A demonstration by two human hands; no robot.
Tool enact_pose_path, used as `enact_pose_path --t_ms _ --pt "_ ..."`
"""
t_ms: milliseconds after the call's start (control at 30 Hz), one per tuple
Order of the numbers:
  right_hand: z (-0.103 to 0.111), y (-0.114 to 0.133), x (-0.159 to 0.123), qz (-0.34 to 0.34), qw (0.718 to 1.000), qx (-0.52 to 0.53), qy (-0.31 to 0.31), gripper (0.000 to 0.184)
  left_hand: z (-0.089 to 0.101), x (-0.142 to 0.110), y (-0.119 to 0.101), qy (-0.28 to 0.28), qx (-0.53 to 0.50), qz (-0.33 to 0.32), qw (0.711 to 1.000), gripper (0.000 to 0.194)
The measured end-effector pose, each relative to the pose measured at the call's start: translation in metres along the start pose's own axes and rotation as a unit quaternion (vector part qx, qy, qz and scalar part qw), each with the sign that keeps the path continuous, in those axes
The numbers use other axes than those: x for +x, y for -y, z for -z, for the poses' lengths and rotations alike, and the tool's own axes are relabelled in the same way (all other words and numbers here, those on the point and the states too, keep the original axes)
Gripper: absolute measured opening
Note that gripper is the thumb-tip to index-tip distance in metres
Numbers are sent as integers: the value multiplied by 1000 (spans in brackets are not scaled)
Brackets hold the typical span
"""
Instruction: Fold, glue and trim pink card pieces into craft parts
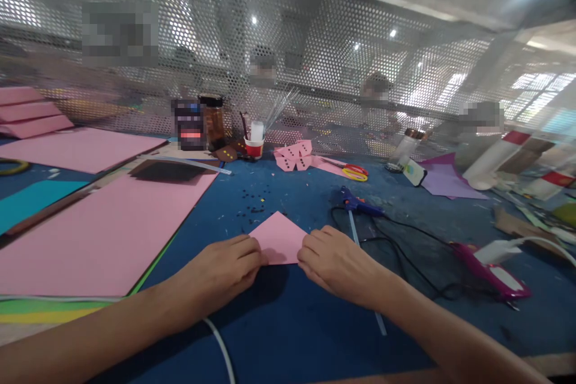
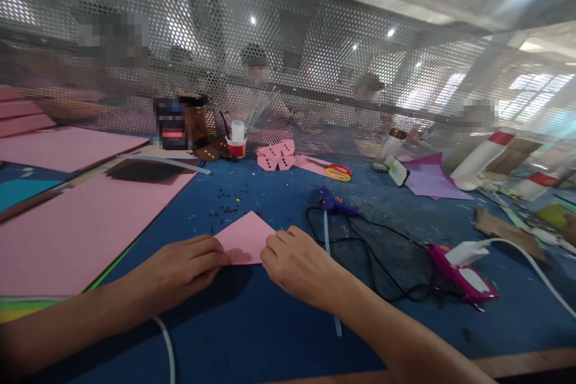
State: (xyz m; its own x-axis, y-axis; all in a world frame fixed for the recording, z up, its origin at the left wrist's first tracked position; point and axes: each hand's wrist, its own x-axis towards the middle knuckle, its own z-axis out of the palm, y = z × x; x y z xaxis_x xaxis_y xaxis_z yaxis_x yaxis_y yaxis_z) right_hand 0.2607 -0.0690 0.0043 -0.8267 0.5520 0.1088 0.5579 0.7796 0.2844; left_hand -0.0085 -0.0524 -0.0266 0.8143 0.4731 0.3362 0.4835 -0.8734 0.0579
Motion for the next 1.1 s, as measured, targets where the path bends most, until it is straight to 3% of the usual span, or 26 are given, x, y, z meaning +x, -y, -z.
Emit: enact_pose_path --t_ms 467,767,1100 --pt "-4 -4 0 -47 989 138 -4 9 1 -5 2 -1 -61 24 998 22" --pt "-2 -9 0 -93 972 215 23 10 -6 -2 8 11 -127 130 983 17" --pt "-6 -10 -1 -134 960 244 33 9 0 5 9 8 -154 219 963 16"
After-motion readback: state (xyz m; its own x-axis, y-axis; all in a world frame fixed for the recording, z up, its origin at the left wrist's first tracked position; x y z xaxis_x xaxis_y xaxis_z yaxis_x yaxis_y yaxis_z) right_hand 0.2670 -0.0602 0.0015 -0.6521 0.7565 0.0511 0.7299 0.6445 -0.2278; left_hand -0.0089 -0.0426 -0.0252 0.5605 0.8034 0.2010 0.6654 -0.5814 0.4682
